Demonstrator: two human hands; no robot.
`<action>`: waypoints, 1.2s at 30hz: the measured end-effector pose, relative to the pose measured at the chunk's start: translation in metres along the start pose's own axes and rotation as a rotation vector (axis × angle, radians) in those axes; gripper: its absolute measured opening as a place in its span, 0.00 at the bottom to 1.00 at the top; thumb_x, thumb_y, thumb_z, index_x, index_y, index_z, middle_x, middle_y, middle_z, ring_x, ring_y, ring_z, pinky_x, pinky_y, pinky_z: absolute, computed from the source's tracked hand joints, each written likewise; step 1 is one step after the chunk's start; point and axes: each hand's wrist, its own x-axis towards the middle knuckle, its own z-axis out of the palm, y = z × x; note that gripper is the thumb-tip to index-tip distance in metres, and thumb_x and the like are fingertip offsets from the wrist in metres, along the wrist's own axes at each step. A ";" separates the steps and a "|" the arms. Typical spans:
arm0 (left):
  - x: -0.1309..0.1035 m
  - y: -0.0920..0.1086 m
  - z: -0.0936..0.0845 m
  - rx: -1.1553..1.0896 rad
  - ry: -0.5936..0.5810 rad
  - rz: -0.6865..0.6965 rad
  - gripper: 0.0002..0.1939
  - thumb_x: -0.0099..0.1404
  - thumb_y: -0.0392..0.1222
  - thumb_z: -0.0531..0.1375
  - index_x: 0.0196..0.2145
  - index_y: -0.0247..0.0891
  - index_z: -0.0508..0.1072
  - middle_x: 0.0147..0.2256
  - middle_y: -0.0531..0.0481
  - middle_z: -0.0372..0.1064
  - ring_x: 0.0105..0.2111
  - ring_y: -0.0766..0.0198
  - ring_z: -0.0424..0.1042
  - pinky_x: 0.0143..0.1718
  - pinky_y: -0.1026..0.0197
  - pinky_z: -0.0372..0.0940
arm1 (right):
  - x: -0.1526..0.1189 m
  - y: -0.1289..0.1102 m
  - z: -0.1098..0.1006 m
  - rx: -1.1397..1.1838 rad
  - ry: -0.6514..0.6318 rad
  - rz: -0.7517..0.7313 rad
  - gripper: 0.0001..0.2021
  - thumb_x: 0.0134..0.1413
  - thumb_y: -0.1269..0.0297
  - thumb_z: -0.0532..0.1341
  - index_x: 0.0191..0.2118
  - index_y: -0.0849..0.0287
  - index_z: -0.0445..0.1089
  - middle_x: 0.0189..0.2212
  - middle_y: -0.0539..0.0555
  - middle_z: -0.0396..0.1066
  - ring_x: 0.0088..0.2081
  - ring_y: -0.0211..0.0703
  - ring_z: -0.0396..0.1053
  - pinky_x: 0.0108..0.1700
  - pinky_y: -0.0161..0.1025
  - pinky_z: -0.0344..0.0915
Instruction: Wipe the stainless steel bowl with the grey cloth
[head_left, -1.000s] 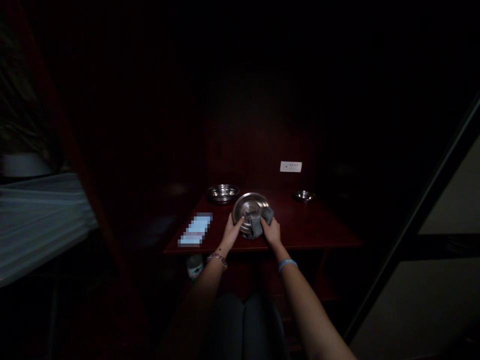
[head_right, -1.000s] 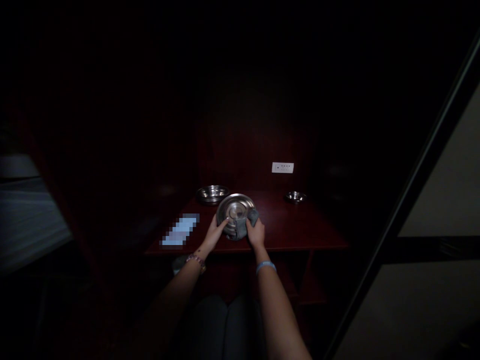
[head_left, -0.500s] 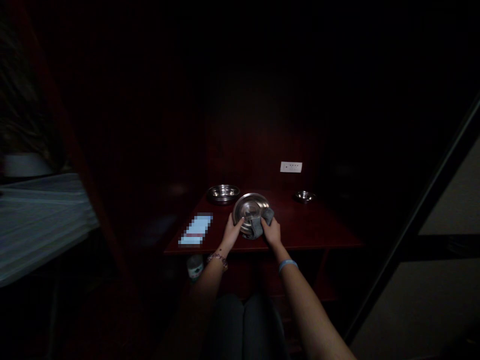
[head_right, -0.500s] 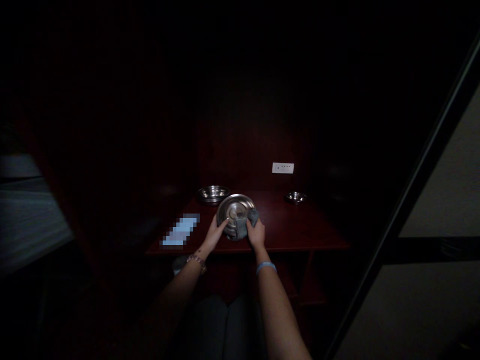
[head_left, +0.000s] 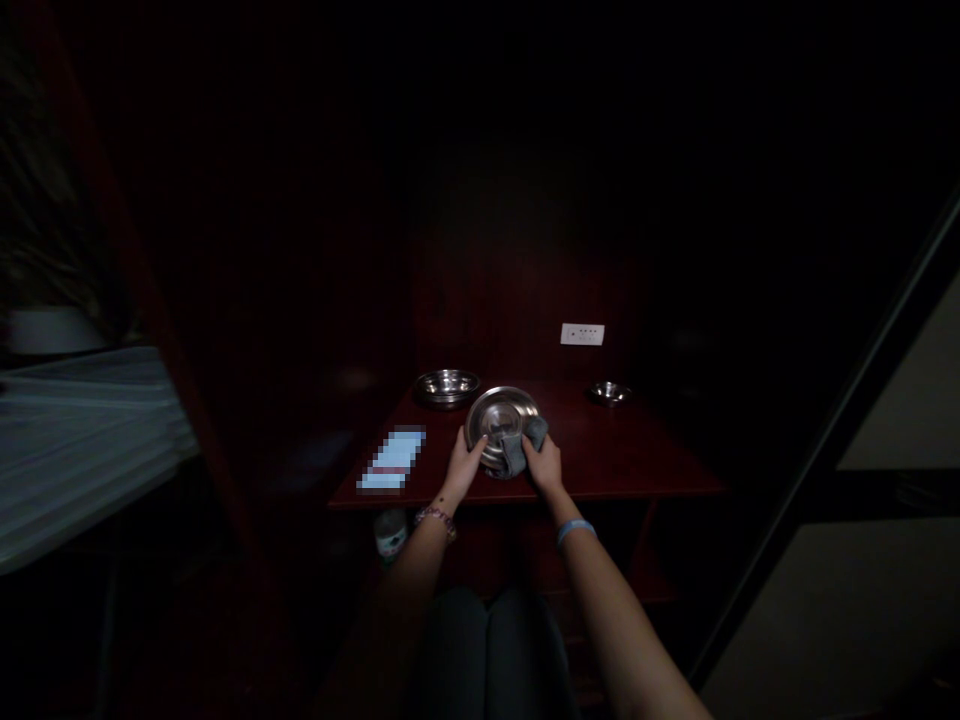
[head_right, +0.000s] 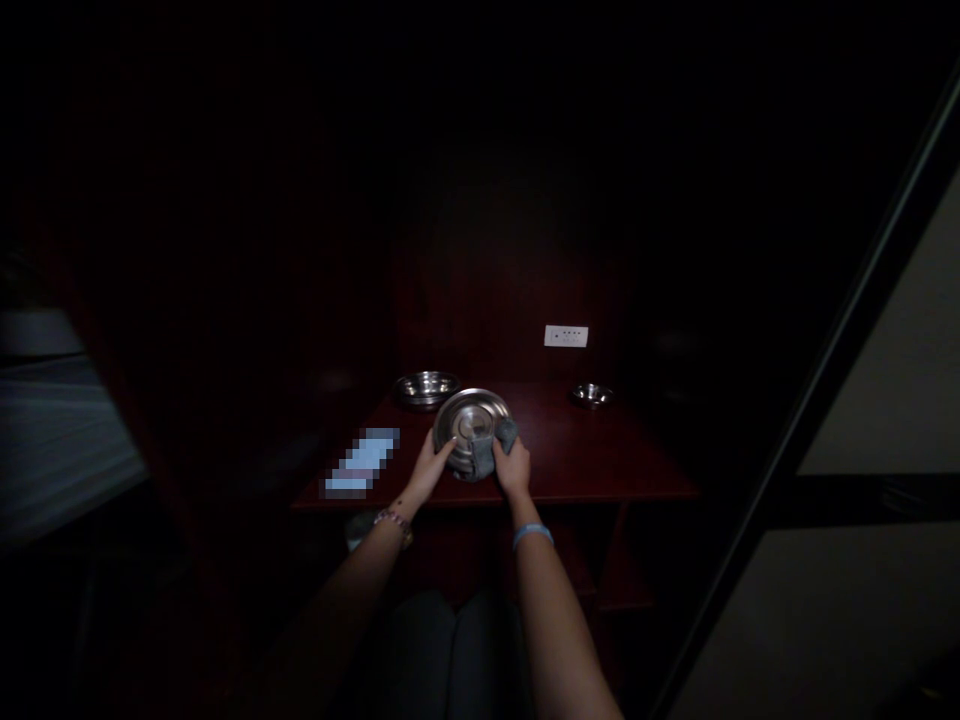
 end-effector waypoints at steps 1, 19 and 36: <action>0.000 -0.001 0.000 -0.001 -0.002 0.003 0.23 0.60 0.46 0.64 0.52 0.39 0.68 0.51 0.42 0.73 0.54 0.54 0.71 0.62 0.50 0.59 | 0.000 0.001 0.000 0.006 0.000 0.000 0.16 0.56 0.54 0.61 0.45 0.60 0.75 0.41 0.59 0.78 0.43 0.48 0.76 0.46 0.39 0.70; 0.004 -0.006 0.000 0.004 0.013 -0.007 0.22 0.63 0.41 0.62 0.54 0.38 0.67 0.54 0.42 0.71 0.56 0.55 0.70 0.63 0.50 0.58 | 0.000 -0.001 0.000 -0.001 -0.008 0.001 0.15 0.57 0.56 0.61 0.45 0.60 0.74 0.41 0.59 0.78 0.43 0.48 0.75 0.47 0.39 0.69; 0.002 -0.003 0.001 -0.004 -0.031 0.020 0.26 0.61 0.44 0.64 0.55 0.36 0.67 0.55 0.40 0.70 0.57 0.53 0.69 0.63 0.50 0.57 | 0.001 0.002 0.001 0.014 0.009 -0.012 0.16 0.57 0.55 0.61 0.45 0.60 0.75 0.42 0.59 0.78 0.44 0.48 0.76 0.46 0.38 0.70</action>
